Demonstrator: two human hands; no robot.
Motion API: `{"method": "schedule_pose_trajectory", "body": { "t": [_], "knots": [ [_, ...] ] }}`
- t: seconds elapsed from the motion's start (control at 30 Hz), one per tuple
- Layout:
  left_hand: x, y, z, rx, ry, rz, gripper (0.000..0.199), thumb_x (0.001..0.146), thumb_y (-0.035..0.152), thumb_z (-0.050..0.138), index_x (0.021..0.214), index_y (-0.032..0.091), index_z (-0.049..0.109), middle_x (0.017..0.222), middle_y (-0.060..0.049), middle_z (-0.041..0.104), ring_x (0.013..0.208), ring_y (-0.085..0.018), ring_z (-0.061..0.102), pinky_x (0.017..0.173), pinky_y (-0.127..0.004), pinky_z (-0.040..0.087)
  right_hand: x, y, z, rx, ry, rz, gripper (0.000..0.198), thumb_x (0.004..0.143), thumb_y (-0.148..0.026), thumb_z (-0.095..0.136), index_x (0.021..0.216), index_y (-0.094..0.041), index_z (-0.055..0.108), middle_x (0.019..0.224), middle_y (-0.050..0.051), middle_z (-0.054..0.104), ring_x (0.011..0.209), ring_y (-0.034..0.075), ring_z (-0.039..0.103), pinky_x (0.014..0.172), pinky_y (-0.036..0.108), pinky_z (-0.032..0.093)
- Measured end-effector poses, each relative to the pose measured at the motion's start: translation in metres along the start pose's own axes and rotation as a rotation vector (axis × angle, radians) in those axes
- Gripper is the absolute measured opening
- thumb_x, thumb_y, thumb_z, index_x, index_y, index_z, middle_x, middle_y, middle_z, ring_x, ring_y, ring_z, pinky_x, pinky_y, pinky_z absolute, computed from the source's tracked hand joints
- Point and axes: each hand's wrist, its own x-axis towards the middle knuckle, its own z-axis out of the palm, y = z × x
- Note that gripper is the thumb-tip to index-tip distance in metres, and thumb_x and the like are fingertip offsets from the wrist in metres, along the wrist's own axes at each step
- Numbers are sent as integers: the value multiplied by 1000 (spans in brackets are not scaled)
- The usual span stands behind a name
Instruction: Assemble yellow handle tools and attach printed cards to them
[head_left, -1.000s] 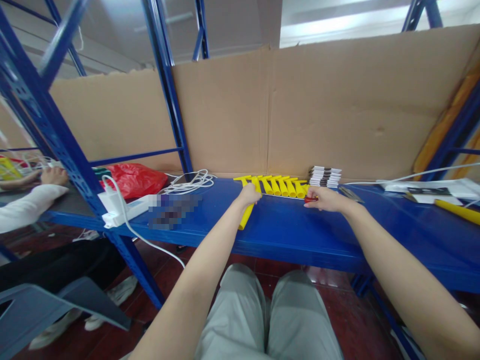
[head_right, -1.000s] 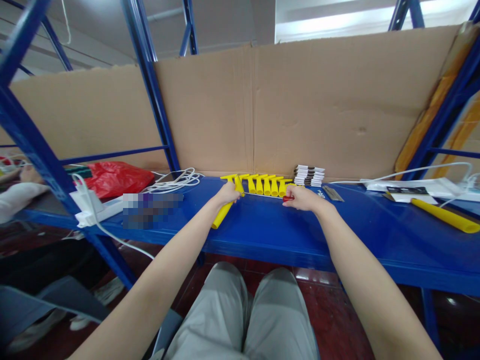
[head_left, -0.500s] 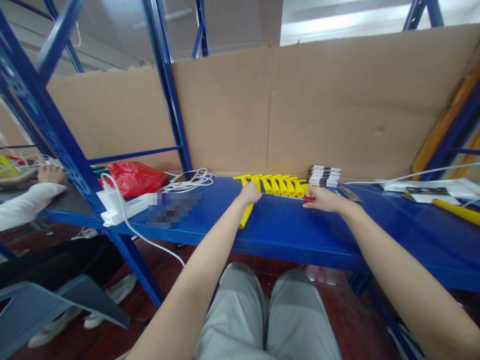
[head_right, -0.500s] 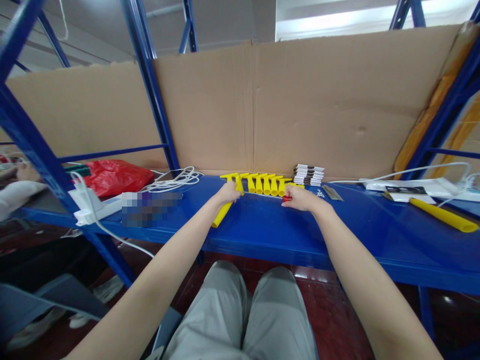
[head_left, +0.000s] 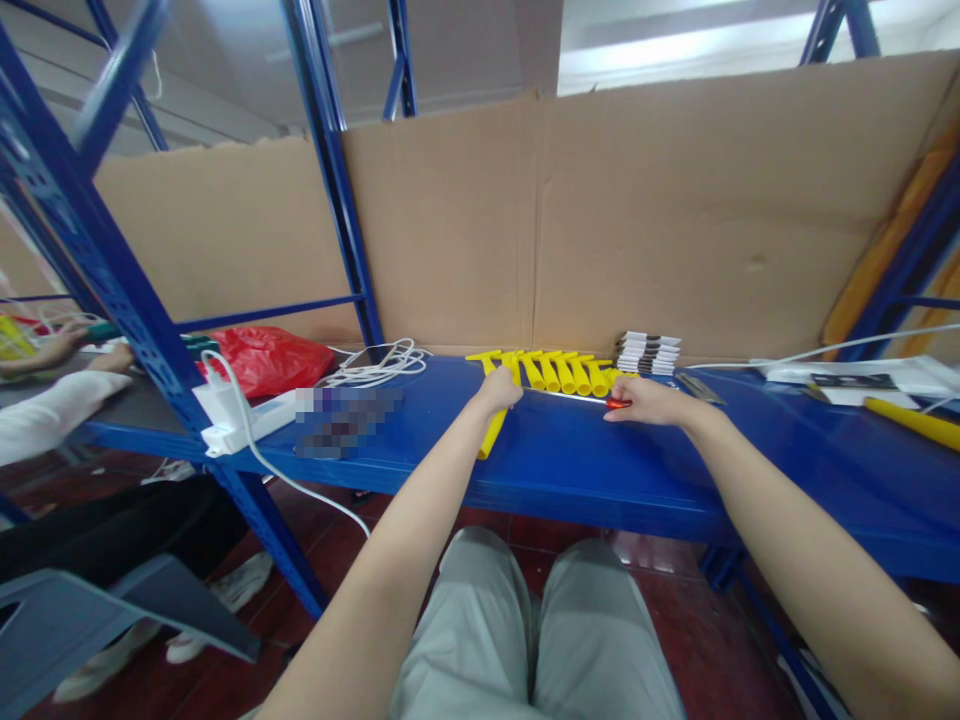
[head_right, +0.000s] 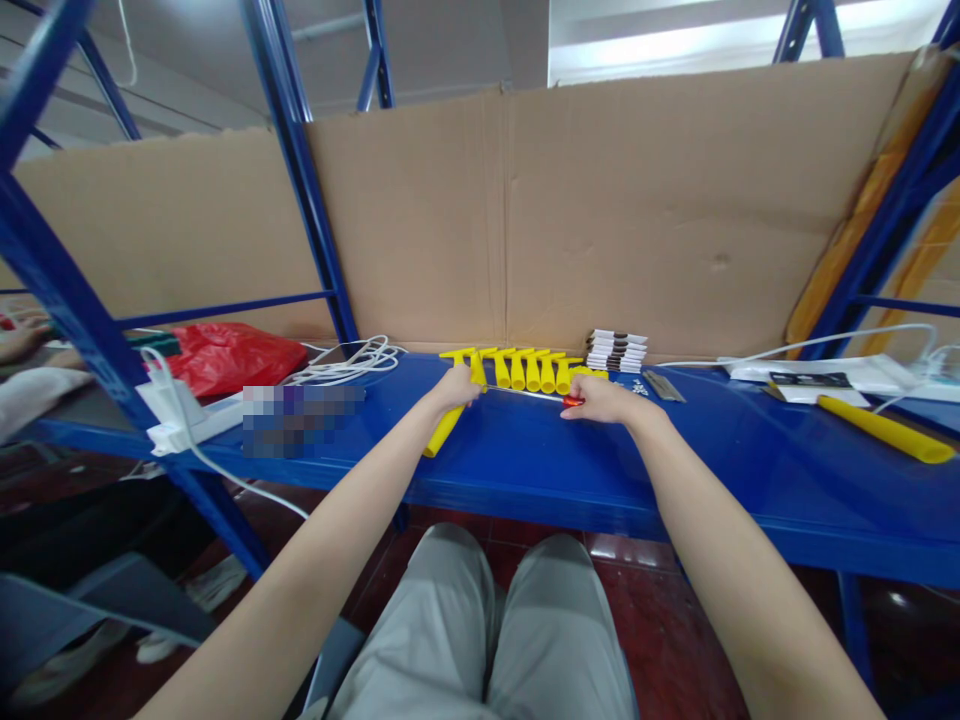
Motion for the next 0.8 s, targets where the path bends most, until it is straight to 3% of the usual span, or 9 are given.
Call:
{"method": "schedule_pose_trajectory", "body": {
  "t": [0.17, 0.37, 0.63, 0.73, 0.8],
  "knots": [
    [0, 1, 0, 25, 9, -24, 26, 77, 5, 49, 93, 2, 69, 92, -18, 72, 82, -21, 70, 68, -22, 50, -2, -3, 1, 55, -73, 117, 25, 72, -40, 63, 72, -21, 47, 60, -1, 55, 48, 12, 50, 48, 24, 36],
    [0, 1, 0, 23, 5, -16, 25, 78, 5, 49, 91, 1, 69, 92, -20, 71, 82, -22, 70, 68, -22, 51, -4, -7, -7, 42, -180, 65, 33, 79, -50, 52, 68, -19, 54, 57, 3, 59, 52, 15, 53, 51, 26, 39],
    [-1, 1, -1, 1, 10, -32, 21, 77, 5, 50, 84, 2, 70, 89, -19, 72, 79, -21, 70, 64, -21, 50, 0, 1, -1, -46, 44, 42, 20, 65, -32, 64, 71, -21, 49, 68, 2, 59, 63, 15, 52, 55, 25, 38],
    [-1, 2, -1, -16, 22, -41, 18, 76, 5, 52, 80, 3, 69, 87, -20, 71, 78, -22, 70, 64, -22, 50, -1, -1, -3, -44, 49, 25, 19, 68, -33, 62, 69, -21, 48, 68, 2, 59, 63, 16, 53, 57, 26, 38],
    [-1, 1, -1, -35, 23, -43, 16, 75, 4, 53, 80, 4, 68, 86, -19, 72, 78, -22, 69, 65, -22, 50, -3, -4, -5, -1, -21, 30, 20, 72, -38, 59, 69, -21, 49, 65, 3, 59, 60, 16, 54, 57, 27, 40]
  ]
}}
